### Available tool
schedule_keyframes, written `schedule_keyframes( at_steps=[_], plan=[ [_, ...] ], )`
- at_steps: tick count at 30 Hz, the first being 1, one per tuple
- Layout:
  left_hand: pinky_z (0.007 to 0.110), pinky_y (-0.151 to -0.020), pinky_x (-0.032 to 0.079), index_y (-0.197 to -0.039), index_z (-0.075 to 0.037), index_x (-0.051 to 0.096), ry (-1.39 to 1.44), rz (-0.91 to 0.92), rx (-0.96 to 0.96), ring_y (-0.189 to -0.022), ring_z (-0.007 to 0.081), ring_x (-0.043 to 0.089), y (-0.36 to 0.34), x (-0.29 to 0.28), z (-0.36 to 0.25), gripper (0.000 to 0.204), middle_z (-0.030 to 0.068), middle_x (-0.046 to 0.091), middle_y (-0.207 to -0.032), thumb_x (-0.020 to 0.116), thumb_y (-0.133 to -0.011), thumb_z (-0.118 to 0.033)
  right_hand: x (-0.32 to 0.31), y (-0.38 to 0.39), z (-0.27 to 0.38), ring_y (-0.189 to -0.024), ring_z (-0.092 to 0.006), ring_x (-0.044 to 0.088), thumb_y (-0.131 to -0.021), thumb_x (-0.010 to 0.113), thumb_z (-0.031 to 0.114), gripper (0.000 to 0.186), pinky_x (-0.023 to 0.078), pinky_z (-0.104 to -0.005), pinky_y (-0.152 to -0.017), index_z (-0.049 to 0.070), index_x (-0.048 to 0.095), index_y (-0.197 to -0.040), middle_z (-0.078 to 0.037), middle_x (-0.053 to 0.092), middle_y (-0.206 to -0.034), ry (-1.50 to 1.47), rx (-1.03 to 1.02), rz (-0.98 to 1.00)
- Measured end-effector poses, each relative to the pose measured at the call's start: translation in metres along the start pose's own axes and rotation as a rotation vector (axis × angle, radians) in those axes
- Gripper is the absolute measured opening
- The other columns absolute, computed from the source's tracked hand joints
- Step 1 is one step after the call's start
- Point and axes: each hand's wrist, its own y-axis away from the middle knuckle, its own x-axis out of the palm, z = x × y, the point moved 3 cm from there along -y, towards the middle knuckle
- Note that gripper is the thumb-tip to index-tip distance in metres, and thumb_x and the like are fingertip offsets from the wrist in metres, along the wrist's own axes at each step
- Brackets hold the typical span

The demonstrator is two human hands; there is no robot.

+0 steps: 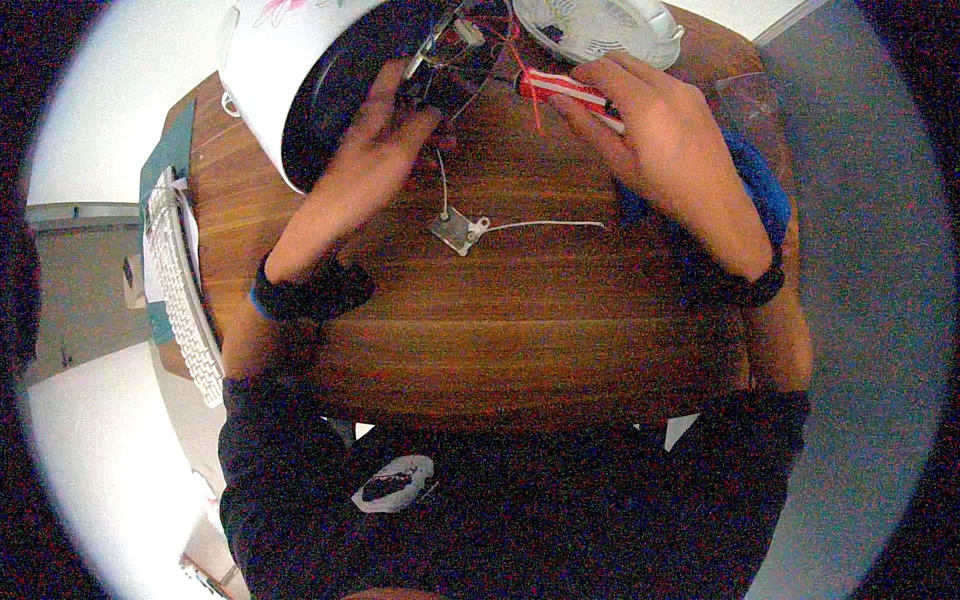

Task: The person repairs a rice cooker by connecting internal wires to a terminal block and tightening screws with a screwdriver. They handle red, white, and yellow wires, secure connections, and reposition the cooker base during the process.

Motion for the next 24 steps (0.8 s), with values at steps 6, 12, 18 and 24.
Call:
schedule_keyframes(
  at_steps=[6,12,18,24],
  plan=[
    [0.036,-0.082,0.054,-0.154,0.0,0.024,-0.127,-0.017,0.011,-0.089,0.0224,0.069,-0.003,0.0,0.005,0.067,0.0142,0.069,-0.097,0.055,-0.098,-0.021,0.009,0.002,-0.015,-0.08,-0.0269,0.07,-0.095,0.069,0.028,0.025,0.054,-0.0381,-0.07,0.004,0.07,-0.102,-0.016,0.072,-0.091,-0.388,0.383,0.239],
    [0.036,-0.079,0.054,-0.154,-0.001,0.025,-0.148,-0.025,0.037,-0.085,0.0214,0.067,-0.005,0.002,0.01,0.066,0.012,0.069,-0.092,0.054,-0.098,-0.021,0.01,0.003,-0.007,-0.083,-0.031,0.07,-0.093,0.071,0.03,0.03,0.054,-0.0394,-0.073,0.005,0.063,-0.108,-0.017,0.07,-0.094,-0.317,0.258,0.122],
    [0.034,-0.073,0.054,-0.153,-0.002,0.026,-0.066,-0.011,0.042,-0.08,0.0185,0.066,-0.005,0.001,0.006,0.062,0.0095,0.067,-0.088,0.053,-0.099,-0.018,0.001,0.0,0.007,-0.083,-0.0395,0.067,-0.09,0.071,0.025,0.031,0.056,-0.0472,-0.067,0.007,0.059,-0.111,-0.014,0.063,-0.099,0.115,-0.07,0.027],
    [0.033,-0.068,0.055,-0.154,-0.003,0.024,0.049,0.008,0.002,-0.079,0.0168,0.066,-0.005,0.001,0.005,0.062,0.009,0.067,-0.088,0.052,-0.1,-0.017,0.005,0.0,0.008,-0.081,-0.0393,0.068,-0.091,0.069,0.026,0.029,0.056,-0.0465,-0.066,0.005,0.061,-0.109,-0.015,0.065,-0.098,0.055,-0.058,0.014]
  ],
)
